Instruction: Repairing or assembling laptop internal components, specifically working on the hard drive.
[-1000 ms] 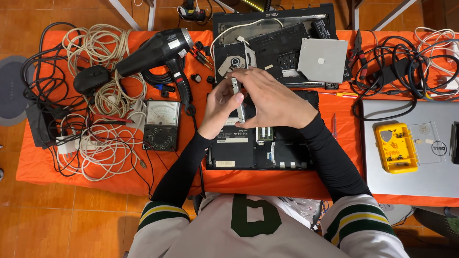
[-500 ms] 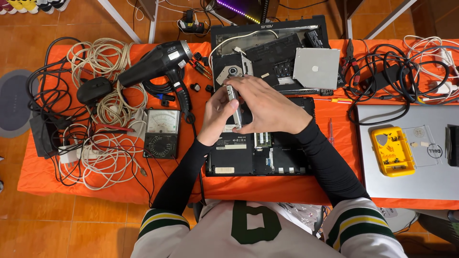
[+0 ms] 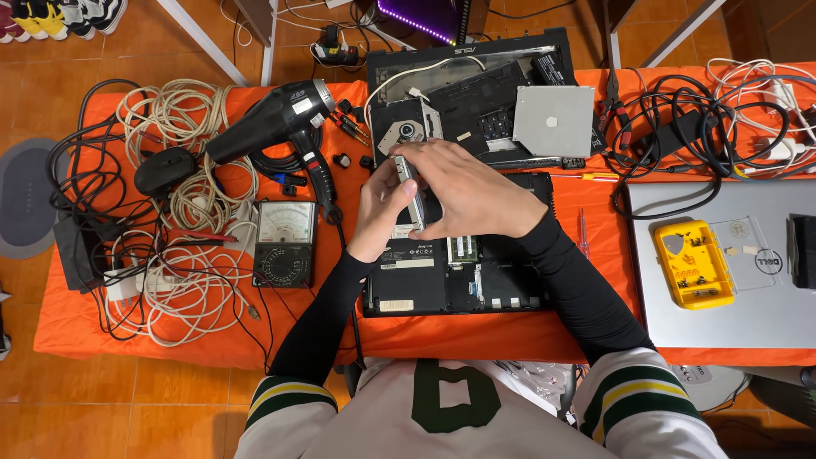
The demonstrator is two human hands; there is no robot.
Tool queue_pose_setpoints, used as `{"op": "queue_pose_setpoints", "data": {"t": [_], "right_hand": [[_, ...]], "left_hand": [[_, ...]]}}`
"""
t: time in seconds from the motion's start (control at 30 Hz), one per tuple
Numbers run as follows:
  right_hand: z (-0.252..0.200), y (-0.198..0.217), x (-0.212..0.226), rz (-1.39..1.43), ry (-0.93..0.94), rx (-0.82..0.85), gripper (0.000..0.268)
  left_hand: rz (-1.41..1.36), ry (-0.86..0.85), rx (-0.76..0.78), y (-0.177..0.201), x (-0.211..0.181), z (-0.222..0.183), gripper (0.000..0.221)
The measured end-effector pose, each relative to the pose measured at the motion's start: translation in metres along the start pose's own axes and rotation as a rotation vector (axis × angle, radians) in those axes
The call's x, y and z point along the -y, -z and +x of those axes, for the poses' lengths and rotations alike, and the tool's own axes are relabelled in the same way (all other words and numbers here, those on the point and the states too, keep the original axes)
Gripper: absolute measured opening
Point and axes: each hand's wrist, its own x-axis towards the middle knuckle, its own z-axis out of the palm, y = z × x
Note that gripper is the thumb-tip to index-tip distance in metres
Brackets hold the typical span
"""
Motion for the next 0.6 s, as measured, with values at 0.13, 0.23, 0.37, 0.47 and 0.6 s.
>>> {"op": "queue_pose_setpoints", "data": {"t": [0.13, 0.23, 0.37, 0.47, 0.6], "right_hand": [[-0.0004, -0.0010, -0.0011, -0.005, -0.005, 0.005, 0.108], [-0.0001, -0.0009, -0.0016, -0.011, -0.004, 0.007, 0.108], [-0.0006, -0.0014, -0.0026, 0.009, -0.015, 0.016, 0.107], [-0.0007, -0.0024, -0.0038, 0.014, -0.035, 0.028, 0.108], [-0.0004, -0.0032, -0.0042, -0.001, -0.037, 0.033, 0.108]], "left_hand": [[-0.003, 0.001, -0.004, -0.0002, 0.0010, 0.0001, 0.067], [-0.008, 0.002, -0.001, -0.0014, -0.0015, 0.0007, 0.069], [-0.021, 0.009, 0.000, -0.0019, -0.0020, 0.0005, 0.069], [-0.016, 0.014, -0.004, -0.0005, 0.0010, 0.0003, 0.069], [-0.019, 0.035, -0.010, -0.0002, 0.0020, 0.0009, 0.068]]}}
